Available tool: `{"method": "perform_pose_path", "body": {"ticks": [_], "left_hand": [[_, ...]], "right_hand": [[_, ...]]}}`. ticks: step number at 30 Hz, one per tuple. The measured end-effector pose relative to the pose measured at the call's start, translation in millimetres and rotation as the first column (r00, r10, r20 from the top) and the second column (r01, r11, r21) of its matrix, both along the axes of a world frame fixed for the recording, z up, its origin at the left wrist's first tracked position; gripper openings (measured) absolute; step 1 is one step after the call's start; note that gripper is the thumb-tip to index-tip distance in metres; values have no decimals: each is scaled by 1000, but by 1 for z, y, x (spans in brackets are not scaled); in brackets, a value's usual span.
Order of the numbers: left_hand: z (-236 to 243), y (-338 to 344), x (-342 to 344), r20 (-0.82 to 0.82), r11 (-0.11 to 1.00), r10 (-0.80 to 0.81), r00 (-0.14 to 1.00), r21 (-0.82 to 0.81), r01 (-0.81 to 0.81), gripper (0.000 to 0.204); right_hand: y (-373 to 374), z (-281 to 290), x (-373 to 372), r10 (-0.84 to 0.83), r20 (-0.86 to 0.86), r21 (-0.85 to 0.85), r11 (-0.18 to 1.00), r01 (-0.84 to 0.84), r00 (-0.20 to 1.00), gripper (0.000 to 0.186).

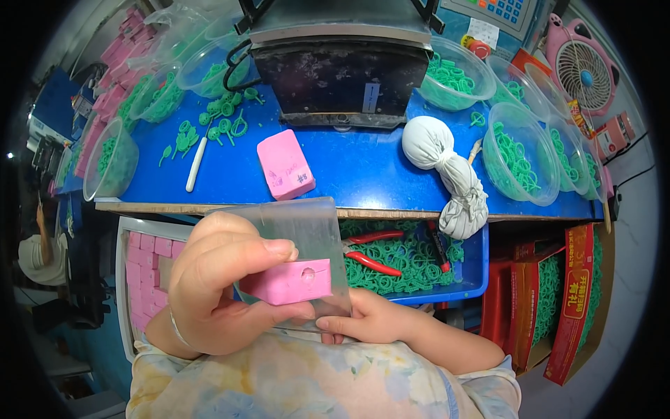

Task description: Using a wax injection machine to create wax patterns in silicone molds and trimming the resulting pieces with pliers.

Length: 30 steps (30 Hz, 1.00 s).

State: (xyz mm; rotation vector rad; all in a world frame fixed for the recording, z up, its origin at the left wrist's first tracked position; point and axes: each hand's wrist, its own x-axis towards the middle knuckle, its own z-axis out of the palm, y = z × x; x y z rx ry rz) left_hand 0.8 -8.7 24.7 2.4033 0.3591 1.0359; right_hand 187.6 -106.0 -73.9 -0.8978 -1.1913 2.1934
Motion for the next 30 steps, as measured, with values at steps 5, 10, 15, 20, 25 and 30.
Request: {"method": "perform_pose_path", "body": {"ticks": [5, 10, 15, 20, 25, 30], "left_hand": [[-16, 4, 0, 85, 975, 223, 971, -2, -223, 49], [-9, 3, -8, -285, 911, 261, 922, 389, -138, 48], [-23, 8, -15, -190, 905, 156, 969, 420, -63, 46], [-27, 10, -12, 26, 884, 78, 997, 461, -81, 51], [-28, 9, -5, 131, 883, 50, 990, 457, -105, 43], [-18, 8, -4, -72, 935, 230, 971, 295, -199, 42]], "right_hand": [[3, 6, -1, -68, -127, -14, 998, 67, 989, 54], [4, 10, 13, -161, -214, -44, 987, 156, 963, 62], [2, 12, 16, -205, -222, 91, 969, 230, 953, 52], [-3, 3, 9, -263, -183, 279, 910, 307, 947, 31], [-1, 2, 12, -252, -67, 356, 898, 259, 965, 22], [-1, 19, 16, -221, -92, 212, 948, 236, 971, 42]]}}
